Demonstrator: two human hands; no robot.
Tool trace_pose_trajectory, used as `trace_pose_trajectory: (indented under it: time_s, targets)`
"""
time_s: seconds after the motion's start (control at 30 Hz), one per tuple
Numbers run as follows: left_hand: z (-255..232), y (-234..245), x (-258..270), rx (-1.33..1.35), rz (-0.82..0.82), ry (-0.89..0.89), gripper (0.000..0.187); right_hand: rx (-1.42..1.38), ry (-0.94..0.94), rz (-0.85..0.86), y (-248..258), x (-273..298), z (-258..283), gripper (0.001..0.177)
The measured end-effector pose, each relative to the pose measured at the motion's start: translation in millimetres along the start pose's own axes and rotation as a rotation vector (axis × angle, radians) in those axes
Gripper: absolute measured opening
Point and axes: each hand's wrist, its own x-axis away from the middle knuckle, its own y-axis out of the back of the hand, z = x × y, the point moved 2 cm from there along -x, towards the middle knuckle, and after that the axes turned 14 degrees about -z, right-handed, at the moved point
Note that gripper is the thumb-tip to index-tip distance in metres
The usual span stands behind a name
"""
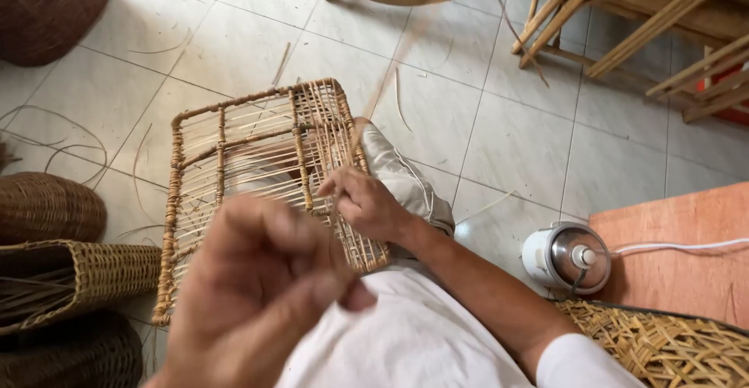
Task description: Weaving thin rattan strips into a rectangular frame to create a basket or furniture panel.
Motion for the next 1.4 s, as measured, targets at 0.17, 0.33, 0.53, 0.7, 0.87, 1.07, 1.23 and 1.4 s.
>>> trace_pose_trajectory:
  time_s: [0.17, 0.33, 0.53, 0.7, 0.87, 1.07, 1.23, 1.4]
  targets:
    - [13.6, 4.1, -55.9, 0.052, 0.079, -0.058, 0.026, -0.300, -0.046, 0.069, 8.9, 43.5, 31.4, 0.022]
    - [40.0, 58.9, -96.6, -0.486, 0.060, -0.342, 0.067, -0.490, -0.350, -0.061, 12.0, 55.9, -3.0, 0.027]
    - [146.7, 147.4, -19.2, -1.521, 0.063, 0.044, 0.027, -0.668, -0.553, -0.359, 11.4, 51.2, -1.1, 0.043]
    - [159.6, 125.9, 1.9, -1.610, -0.023, 0.158, 0.039, -0.495, -0.272, -0.160, 22.8, 19.4, 17.7, 0.034]
    - [195.8, 150.6, 6.0, -1.596, -0.150, 0.164, 0.031, -0.510, -0.254, -0.147, 26.4, 3.2, 47.0, 0.028]
    - [195.9, 152.7, 11.2, -1.491, -0.289, 0.160, 0.025, -0.468, -0.245, -0.011, 27.6, 22.3, 62.9, 0.027]
    - [191.5, 155.1, 10.2, -1.467, -0.397, 0.116, 0.044, -0.439, -0.246, 0.042, 30.2, 30.7, 81.3, 0.027]
    - [190.6, 158.9, 8.8, -1.698, -0.203, -0.432, 0.009, -0.487, -0.147, 0.075, 27.5, 24.5, 62.3, 0.028]
